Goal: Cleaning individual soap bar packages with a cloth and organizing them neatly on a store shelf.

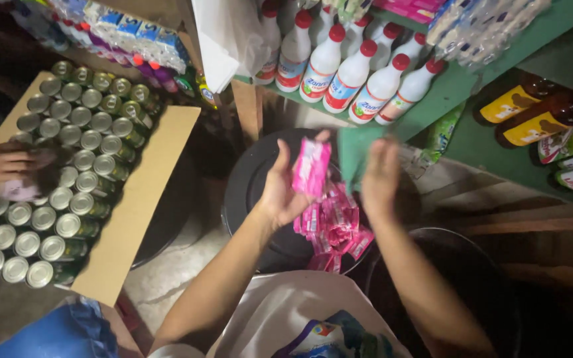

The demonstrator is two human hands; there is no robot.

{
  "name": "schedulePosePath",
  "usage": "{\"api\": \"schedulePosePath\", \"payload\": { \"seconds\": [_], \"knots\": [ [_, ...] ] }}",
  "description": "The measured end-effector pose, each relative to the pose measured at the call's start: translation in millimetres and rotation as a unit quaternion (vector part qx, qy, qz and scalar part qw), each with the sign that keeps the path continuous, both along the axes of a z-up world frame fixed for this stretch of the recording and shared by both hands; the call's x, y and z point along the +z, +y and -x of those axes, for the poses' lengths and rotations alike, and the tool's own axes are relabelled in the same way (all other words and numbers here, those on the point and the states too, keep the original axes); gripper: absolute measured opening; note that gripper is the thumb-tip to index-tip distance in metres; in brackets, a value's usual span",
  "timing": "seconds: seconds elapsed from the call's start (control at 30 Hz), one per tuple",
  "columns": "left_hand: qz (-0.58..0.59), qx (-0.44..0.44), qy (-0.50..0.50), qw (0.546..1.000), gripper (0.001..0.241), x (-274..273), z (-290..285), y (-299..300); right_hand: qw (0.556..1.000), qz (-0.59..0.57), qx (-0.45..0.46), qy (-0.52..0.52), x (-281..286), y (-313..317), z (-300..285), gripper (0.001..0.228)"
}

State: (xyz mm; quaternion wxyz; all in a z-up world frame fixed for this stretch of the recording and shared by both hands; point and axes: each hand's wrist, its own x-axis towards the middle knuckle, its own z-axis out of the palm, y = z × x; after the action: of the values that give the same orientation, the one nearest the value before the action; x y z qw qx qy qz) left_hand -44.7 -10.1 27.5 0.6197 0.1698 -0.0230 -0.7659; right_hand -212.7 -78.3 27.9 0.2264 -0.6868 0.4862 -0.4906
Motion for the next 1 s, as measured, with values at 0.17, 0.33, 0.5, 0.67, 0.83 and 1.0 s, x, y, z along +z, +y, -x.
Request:
{"api": "schedulePosePath", "payload": {
  "seconds": [0.17,0.33,0.5,0.67,0.83,1.0],
  "knots": [
    [0.032,0.060,-0.154,0.986,0.056,-18,10,-13,0.999,-0.036,-0.027,-0.025,30,20,14,0.081],
    [0.011,0.040,-0.145,0.988,0.051,-5,17,-10,0.987,0.024,0.154,0.031,24,61,-2,0.050],
    [-0.067,0.004,-0.172,0.983,0.050,28,26,12,0.998,0.011,0.036,0.051,22,46,-10,0.051],
    [-0.087,-0.009,-0.062,0.994,0.067,52,17,10,0.997,0.021,0.072,0.010,-3,68,-26,0.046],
    [-0.064,-0.010,-0.045,0.997,0.064,-5,6,8,0.994,0.061,0.085,0.031,-10,40,-26,0.046],
    [-0.043,-0.005,-0.048,0.998,0.065,-8,-5,0,0.999,0.041,0.013,0.001,11,47,-39,0.047]
  ]
}}
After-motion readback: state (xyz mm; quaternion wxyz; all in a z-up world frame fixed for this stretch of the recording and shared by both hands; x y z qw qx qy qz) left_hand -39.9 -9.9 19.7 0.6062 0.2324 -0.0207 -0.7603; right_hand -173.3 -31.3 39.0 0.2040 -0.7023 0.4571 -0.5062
